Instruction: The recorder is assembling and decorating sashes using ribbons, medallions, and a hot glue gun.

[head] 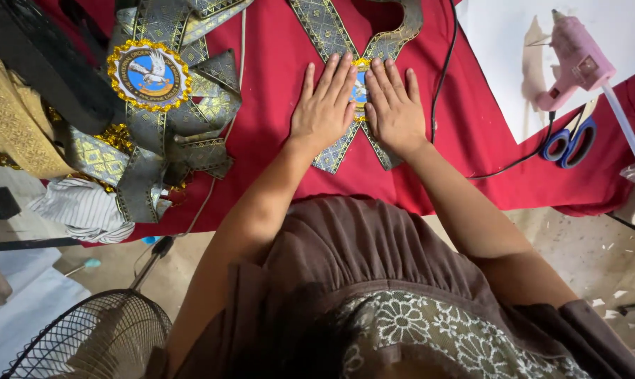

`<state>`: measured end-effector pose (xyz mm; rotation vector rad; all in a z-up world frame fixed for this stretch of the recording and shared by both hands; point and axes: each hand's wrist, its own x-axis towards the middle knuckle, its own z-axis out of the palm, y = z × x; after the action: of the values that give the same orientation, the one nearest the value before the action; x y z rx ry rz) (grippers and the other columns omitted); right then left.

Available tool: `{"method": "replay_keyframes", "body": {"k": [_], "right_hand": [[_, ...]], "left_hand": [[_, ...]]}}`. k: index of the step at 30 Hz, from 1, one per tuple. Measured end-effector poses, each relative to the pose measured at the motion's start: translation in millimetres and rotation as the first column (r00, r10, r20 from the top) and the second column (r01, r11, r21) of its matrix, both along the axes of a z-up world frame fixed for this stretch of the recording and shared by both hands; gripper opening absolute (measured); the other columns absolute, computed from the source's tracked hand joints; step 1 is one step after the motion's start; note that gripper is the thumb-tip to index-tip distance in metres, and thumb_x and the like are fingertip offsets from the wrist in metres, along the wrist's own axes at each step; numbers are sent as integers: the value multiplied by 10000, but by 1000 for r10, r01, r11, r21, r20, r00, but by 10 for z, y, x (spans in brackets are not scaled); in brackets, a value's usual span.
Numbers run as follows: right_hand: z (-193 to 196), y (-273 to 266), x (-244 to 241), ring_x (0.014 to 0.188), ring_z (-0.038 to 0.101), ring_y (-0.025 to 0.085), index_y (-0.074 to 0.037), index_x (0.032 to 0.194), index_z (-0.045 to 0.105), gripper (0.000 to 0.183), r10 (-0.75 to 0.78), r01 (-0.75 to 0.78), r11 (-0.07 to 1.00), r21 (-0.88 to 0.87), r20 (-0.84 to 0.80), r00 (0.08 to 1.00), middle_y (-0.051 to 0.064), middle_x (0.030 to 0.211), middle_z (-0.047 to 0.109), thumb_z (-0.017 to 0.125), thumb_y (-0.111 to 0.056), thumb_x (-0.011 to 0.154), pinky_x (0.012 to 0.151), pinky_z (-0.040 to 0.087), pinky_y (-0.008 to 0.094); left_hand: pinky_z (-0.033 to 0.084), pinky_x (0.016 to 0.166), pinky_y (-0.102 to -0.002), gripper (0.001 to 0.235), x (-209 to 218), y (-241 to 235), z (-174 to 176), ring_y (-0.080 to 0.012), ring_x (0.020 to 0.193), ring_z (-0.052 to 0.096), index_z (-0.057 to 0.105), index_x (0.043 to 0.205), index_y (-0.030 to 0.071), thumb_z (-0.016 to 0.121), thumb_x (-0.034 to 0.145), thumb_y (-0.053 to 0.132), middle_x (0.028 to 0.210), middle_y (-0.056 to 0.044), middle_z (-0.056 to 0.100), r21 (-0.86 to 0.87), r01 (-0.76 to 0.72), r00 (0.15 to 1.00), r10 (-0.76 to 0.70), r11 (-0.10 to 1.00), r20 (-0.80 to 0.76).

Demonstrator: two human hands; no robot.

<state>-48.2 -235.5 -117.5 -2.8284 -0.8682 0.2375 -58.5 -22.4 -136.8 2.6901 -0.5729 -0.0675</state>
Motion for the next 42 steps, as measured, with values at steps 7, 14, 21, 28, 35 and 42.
{"method": "replay_keyframes", "body": {"k": [7,14,21,28,35,42], "right_hand": [[22,15,24,1587,294,330,-9,1588,469,568,-15,15,1000,17,-17,1000,142,1700,371,555,-260,1086,1273,146,567],[15,4,20,1585,305,331,-23,1598,458,568,-10,10,1000,-5,-2,1000,134,1703,375,562,-260,1093,1272,160,569],[49,31,26,1579,309,324,-43,1611,447,570,-22,22,1000,-15,-21,1000,122,1697,386,546,-269,1097,1261,167,567],[50,40,33,1569,320,325,-42,1604,450,597,-50,51,999,15,-50,998,130,1684,392,564,-275,1066,1260,169,569],[6,28,5,1567,337,335,-7,1526,495,566,-42,43,997,71,-9,999,152,1677,400,613,-271,1040,1264,172,573],[36,-5,45,1535,366,359,1,1496,509,522,-60,64,975,212,-26,998,181,1630,432,638,-183,1025,1251,218,575]], "left_hand": [[168,1263,-605,694,6,4,-2,-316,1568,244,349,1611,13,577,1044,341,1697,-142,251,1,4,1000,-4,1000,-15],[182,1281,-595,701,6,7,66,-308,1578,261,341,1630,22,592,1060,343,1709,-129,258,0,-1,1000,1,1000,14],[206,1274,-599,684,7,4,57,-304,1570,279,361,1630,67,599,1049,338,1701,-116,270,9,-12,999,11,1000,35],[202,1275,-591,681,9,10,63,-296,1572,279,362,1633,60,592,1057,342,1707,-114,267,40,-14,999,12,999,40],[200,1282,-563,735,-2,14,28,-309,1568,279,349,1608,-6,602,1042,388,1685,-158,288,-32,-63,998,64,997,4],[214,1284,-553,700,15,11,-62,-313,1563,287,350,1603,6,588,1062,382,1674,-150,308,-75,-59,998,61,995,34]]}}
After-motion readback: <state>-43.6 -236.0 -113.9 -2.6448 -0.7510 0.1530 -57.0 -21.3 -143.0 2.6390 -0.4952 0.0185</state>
